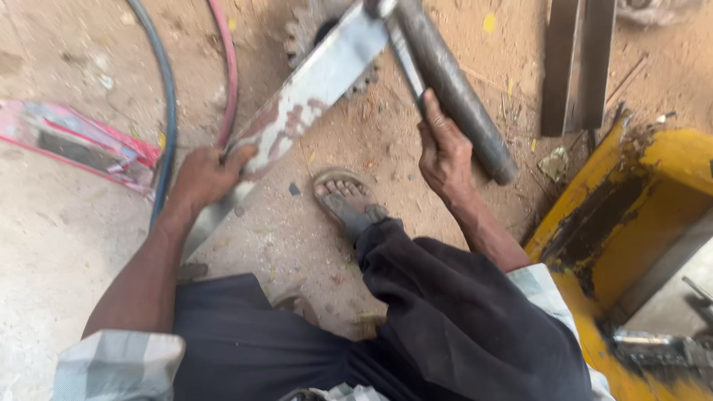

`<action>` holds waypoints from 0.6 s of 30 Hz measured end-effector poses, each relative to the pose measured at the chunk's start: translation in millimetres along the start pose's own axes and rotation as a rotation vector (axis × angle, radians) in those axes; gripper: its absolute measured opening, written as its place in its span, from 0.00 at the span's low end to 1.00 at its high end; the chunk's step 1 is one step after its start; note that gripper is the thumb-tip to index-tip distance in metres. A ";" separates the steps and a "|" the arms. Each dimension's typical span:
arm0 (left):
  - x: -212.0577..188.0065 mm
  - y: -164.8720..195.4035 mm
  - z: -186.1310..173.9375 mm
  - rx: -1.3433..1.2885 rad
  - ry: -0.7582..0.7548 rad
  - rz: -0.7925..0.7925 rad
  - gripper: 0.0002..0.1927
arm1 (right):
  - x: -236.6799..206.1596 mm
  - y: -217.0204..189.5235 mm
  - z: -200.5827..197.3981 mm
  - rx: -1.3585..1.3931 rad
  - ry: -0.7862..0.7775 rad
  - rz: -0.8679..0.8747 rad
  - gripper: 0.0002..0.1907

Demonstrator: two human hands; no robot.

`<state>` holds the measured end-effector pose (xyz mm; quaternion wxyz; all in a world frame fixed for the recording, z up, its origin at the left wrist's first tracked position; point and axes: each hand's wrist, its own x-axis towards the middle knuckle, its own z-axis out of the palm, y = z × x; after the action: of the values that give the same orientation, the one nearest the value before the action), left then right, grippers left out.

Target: The person hammers a long metal bar on the ground using a hammer, holding the bar with one hand and striking it repeatedly with the other. The person adjusts the bar's position several times and continues hammering along its length.

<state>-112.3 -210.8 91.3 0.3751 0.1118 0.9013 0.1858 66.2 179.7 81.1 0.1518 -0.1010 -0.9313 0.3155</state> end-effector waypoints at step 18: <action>15.0 11.9 0.9 -0.134 -0.037 -0.077 0.45 | 66.4 -49.0 -44.1 -0.047 -0.212 -0.096 0.24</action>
<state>-121.3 -194.6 86.2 0.4052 0.0550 0.8834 0.2288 14.9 184.9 159.2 0.0650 -0.0260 -0.9529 0.2950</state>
